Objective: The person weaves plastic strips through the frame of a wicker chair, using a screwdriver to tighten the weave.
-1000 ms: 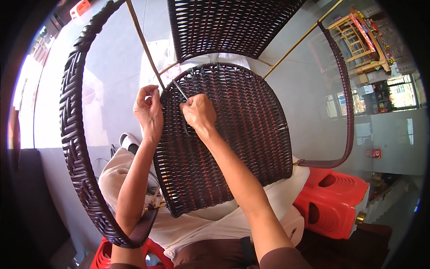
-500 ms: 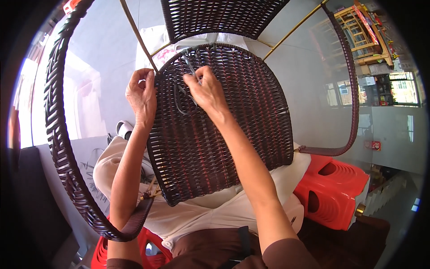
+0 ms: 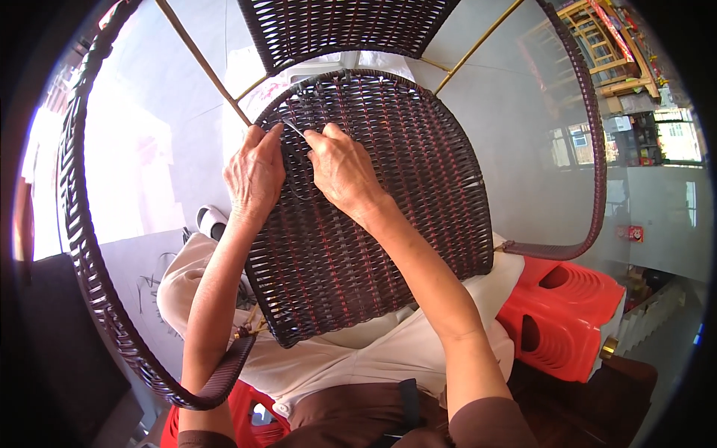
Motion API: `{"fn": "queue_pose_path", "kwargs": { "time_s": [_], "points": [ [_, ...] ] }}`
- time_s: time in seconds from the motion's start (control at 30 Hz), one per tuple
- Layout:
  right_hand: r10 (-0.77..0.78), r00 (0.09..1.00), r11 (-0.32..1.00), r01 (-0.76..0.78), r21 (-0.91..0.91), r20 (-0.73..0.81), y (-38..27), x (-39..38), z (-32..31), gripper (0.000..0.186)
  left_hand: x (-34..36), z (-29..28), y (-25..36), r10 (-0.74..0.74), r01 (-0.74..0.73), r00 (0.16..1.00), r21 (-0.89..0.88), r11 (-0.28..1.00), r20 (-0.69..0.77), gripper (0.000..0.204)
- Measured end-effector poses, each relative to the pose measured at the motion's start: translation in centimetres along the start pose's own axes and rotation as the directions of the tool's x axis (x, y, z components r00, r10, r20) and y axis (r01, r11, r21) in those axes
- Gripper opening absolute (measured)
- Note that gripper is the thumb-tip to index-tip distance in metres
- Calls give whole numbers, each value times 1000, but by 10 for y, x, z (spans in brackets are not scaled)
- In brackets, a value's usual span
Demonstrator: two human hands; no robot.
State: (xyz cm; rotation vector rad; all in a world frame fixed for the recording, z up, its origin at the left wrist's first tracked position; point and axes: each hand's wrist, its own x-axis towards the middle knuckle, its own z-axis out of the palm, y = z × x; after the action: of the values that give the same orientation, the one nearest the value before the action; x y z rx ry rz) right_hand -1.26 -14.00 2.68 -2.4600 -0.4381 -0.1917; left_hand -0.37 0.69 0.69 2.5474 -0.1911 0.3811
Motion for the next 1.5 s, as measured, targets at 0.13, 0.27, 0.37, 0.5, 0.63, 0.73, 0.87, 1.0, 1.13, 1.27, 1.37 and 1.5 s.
{"fn": "queue_pose_path", "kwargs": {
  "time_s": [0.13,0.27,0.37,0.5,0.63,0.73,0.87,1.0,1.13,1.27,1.37,1.5],
  "points": [
    [-16,999,999,18,-50,40,0,6,-3,14,-2,2,-3,38,-38,999,47,998,2,25],
    [30,993,992,-16,-124,112,-12,14,-11,8,-2,3,-4,68,-67,998,58,996,-9,26],
    [38,985,988,-12,-155,169,-13,16,-10,10,-1,1,-2,61,-61,998,62,996,4,26],
    [-103,975,991,117,-62,199,-4,29,-16,7,-1,0,-2,56,-57,998,69,996,14,27],
    [3,995,999,2,-47,101,-5,9,7,10,-1,2,-3,50,-49,999,60,997,-12,28],
    [-29,999,993,33,-112,35,-6,0,17,25,-1,1,-1,49,-49,999,52,997,12,28],
    [27,994,991,-13,-133,106,-11,2,16,33,-1,2,-2,50,-50,999,47,998,4,28],
    [-64,997,988,70,-136,47,2,2,21,36,-2,3,-3,65,-64,998,61,996,-20,28],
    [-54,999,996,54,-77,6,3,2,24,35,-2,4,-6,83,-80,996,73,994,-41,28],
    [41,997,996,-46,-76,-59,2,-4,27,33,-1,6,-3,99,-96,995,79,992,-31,29],
    [-40,971,990,6,-142,-235,1,-10,40,28,-2,2,-1,80,-78,996,72,994,-38,28],
    [-99,945,985,47,-169,-313,2,-12,50,28,-4,-3,-2,74,-72,996,54,996,-41,26]
  ]
}}
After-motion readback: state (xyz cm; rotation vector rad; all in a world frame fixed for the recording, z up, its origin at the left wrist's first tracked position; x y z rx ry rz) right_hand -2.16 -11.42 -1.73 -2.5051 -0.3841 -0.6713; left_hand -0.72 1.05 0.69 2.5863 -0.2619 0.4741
